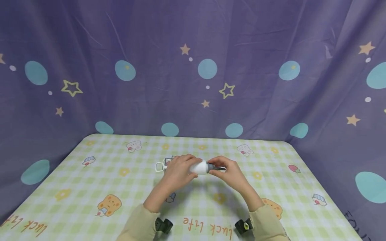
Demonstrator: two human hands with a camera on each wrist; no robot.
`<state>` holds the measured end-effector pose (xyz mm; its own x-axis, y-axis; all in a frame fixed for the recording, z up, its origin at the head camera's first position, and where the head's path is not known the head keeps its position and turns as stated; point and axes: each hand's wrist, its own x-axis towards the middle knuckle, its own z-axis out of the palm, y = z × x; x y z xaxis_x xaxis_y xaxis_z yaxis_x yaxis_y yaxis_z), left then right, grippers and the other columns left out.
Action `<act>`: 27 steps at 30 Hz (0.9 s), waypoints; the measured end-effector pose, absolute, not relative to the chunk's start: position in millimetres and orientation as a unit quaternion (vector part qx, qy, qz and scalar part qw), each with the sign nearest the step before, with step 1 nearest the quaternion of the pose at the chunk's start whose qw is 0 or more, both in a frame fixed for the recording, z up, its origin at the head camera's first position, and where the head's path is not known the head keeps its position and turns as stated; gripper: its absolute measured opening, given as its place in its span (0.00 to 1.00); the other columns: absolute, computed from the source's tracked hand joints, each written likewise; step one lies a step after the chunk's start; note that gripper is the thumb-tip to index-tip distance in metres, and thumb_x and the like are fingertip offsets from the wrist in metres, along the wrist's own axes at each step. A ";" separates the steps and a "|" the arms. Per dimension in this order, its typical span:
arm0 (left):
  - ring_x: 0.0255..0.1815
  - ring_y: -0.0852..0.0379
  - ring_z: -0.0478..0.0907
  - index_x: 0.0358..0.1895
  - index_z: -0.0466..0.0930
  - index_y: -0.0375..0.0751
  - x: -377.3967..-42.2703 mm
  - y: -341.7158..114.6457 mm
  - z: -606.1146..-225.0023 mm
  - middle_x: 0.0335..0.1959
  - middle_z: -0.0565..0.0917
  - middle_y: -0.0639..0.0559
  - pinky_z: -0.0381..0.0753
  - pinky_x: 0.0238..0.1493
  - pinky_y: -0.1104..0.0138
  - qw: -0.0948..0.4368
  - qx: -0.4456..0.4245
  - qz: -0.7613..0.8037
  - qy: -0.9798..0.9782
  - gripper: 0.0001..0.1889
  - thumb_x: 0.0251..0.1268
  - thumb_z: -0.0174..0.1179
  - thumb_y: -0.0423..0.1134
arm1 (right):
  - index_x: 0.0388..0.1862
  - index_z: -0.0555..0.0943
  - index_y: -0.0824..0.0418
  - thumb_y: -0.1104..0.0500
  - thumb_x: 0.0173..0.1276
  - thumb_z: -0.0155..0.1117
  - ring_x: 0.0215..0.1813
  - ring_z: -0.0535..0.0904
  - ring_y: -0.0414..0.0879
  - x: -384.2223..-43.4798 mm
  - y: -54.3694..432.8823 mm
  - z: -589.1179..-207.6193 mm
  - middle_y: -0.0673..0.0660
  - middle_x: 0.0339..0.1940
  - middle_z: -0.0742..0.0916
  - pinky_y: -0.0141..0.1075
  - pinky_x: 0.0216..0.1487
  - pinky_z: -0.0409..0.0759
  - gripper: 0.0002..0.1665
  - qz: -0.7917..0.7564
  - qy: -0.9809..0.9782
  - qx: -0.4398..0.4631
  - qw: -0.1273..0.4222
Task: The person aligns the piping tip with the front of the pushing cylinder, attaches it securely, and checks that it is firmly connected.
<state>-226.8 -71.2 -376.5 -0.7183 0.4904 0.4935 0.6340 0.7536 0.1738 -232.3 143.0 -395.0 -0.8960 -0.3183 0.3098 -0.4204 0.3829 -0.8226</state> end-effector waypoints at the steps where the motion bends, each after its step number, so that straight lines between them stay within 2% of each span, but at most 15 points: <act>1: 0.45 0.56 0.78 0.50 0.79 0.52 -226.7 -71.3 -376.7 0.45 0.81 0.55 0.74 0.48 0.59 0.216 -0.309 -0.168 -0.911 0.25 0.43 0.71 0.42 | 0.45 0.80 0.49 0.53 0.56 0.67 0.49 0.79 0.44 -232.3 143.1 -394.8 0.46 0.45 0.84 0.36 0.51 0.76 0.16 0.508 -0.831 0.222 0.049; 12: 0.46 0.56 0.77 0.50 0.79 0.53 -223.9 -71.0 -375.5 0.46 0.80 0.55 0.73 0.49 0.59 0.221 -0.312 -0.162 -0.910 0.25 0.42 0.72 0.41 | 0.45 0.80 0.49 0.51 0.58 0.65 0.43 0.81 0.42 -232.9 144.2 -396.0 0.48 0.42 0.85 0.35 0.46 0.78 0.14 0.516 -0.827 0.222 0.033; 19: 0.47 0.57 0.77 0.50 0.78 0.54 -222.3 -71.3 -374.9 0.46 0.80 0.57 0.72 0.50 0.59 0.219 -0.314 -0.162 -0.909 0.25 0.43 0.71 0.42 | 0.47 0.79 0.51 0.48 0.62 0.60 0.41 0.81 0.42 -231.9 144.9 -396.0 0.50 0.42 0.84 0.35 0.42 0.79 0.16 0.516 -0.824 0.232 0.022; 27: 0.47 0.57 0.77 0.50 0.78 0.54 -221.8 -70.9 -374.6 0.46 0.80 0.57 0.72 0.51 0.60 0.221 -0.318 -0.159 -0.908 0.25 0.43 0.71 0.43 | 0.47 0.78 0.53 0.47 0.68 0.51 0.40 0.82 0.40 -236.2 146.8 -400.8 0.51 0.43 0.84 0.47 0.46 0.78 0.17 0.519 -0.818 0.248 0.012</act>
